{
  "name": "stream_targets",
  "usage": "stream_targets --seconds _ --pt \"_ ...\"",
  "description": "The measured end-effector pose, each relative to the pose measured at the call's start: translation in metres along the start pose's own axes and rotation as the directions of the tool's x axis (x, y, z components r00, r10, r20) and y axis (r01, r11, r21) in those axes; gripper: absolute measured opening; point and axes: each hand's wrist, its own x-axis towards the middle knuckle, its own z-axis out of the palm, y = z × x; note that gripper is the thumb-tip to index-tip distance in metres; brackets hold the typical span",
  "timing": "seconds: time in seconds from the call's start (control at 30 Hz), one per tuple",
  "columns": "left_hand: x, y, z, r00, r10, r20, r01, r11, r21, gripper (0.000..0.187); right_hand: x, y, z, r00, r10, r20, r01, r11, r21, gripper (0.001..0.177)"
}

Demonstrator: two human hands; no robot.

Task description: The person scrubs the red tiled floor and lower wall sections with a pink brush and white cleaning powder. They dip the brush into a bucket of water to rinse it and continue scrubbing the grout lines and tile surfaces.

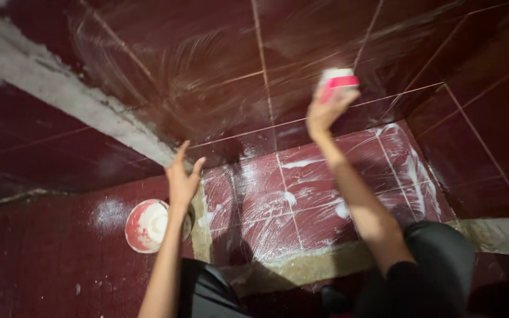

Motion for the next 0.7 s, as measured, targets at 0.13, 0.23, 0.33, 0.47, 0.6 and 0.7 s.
stream_targets --seconds 0.13,0.23,0.33,0.47,0.6,0.7 --pt "-0.011 0.007 0.016 0.994 -0.094 0.05 0.098 0.992 -0.076 0.044 -0.097 -0.03 0.023 0.553 -0.75 0.363 0.82 0.568 -0.075 0.044" --pt "-0.019 0.009 0.006 0.984 -0.111 0.14 0.114 0.993 -0.009 0.042 -0.11 0.006 0.014 0.704 -0.054 0.708 0.142 0.988 -0.066 0.039" --pt "-0.023 0.008 -0.01 0.984 -0.055 0.167 0.052 0.998 0.024 0.042 -0.089 0.054 -0.017 0.818 -0.338 0.465 0.442 0.887 -0.133 0.054" --pt "-0.026 0.017 -0.012 0.91 -0.309 0.277 0.287 0.951 0.117 0.042 -0.092 0.087 -0.065 0.852 0.041 0.522 0.111 0.96 -0.256 0.06" --pt "-0.025 0.015 0.001 0.966 -0.083 0.243 0.097 0.994 -0.046 0.041 -0.158 0.118 -0.096 0.728 0.206 0.654 0.26 0.8 -0.541 0.054" --pt "-0.027 0.01 0.003 0.966 -0.078 0.245 0.098 0.993 -0.07 0.04 -0.225 0.112 -0.106 0.729 0.142 0.669 0.319 0.796 -0.515 0.051"
